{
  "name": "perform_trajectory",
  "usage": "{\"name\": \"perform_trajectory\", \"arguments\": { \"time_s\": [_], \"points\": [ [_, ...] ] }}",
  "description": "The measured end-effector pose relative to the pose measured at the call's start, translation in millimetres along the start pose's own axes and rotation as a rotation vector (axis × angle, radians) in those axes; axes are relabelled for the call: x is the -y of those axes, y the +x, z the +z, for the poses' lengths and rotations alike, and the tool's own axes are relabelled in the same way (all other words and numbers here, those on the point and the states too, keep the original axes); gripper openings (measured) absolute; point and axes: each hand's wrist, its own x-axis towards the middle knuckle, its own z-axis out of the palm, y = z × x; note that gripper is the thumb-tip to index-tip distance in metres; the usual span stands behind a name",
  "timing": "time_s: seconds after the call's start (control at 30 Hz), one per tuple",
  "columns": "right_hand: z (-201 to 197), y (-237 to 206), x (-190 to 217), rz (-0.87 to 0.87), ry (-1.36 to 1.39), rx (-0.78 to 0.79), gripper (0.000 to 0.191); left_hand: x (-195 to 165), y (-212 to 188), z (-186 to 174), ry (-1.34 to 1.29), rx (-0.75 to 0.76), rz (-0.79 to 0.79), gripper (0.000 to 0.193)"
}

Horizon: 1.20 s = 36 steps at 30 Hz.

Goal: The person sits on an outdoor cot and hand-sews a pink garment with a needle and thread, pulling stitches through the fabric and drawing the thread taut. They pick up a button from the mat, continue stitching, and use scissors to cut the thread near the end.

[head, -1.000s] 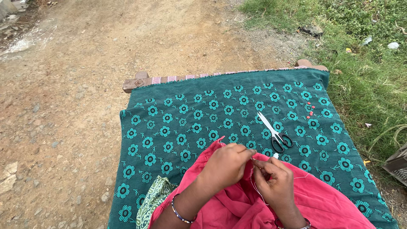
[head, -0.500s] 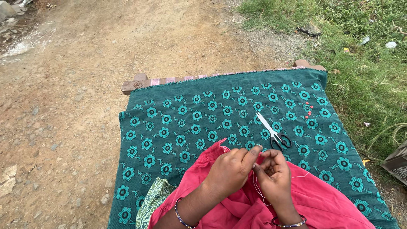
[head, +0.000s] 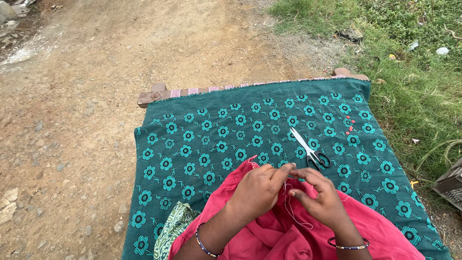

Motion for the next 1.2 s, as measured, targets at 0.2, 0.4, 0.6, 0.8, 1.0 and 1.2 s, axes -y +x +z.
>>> {"name": "perform_trajectory", "arguments": {
  "time_s": [0.2, 0.4, 0.6, 0.8, 1.0, 1.2],
  "points": [
    [4.0, -1.3, 6.9, 0.081, -0.172, -0.01, 0.038, 1.3, -1.2, 4.1, -0.035, -0.079, -0.003, 0.038],
    [11.7, -2.8, 8.7, -0.047, -0.203, -0.095, 0.024, 1.9, -0.7, 4.8, -0.109, -0.092, -0.084, 0.017],
    [6.9, -1.6, 8.1, -0.151, -0.164, -0.079, 0.029, 1.0, -0.5, 4.5, -0.152, -0.104, -0.11, 0.011],
    [13.8, -8.8, -1.7, 0.02, -0.176, -0.147, 0.02, 1.2, -0.1, 6.8, -0.158, -0.109, -0.048, 0.013],
    [13.8, -13.2, -25.3, 0.179, 0.285, -0.07, 0.024, 5.3, 1.0, 3.3, -0.316, -0.093, -0.067, 0.015],
    [3.1, -13.7, -60.1, 0.669, 0.849, -0.037, 0.02, 4.4, 2.4, 2.7, -0.414, -0.021, -0.002, 0.017]
  ]
}}
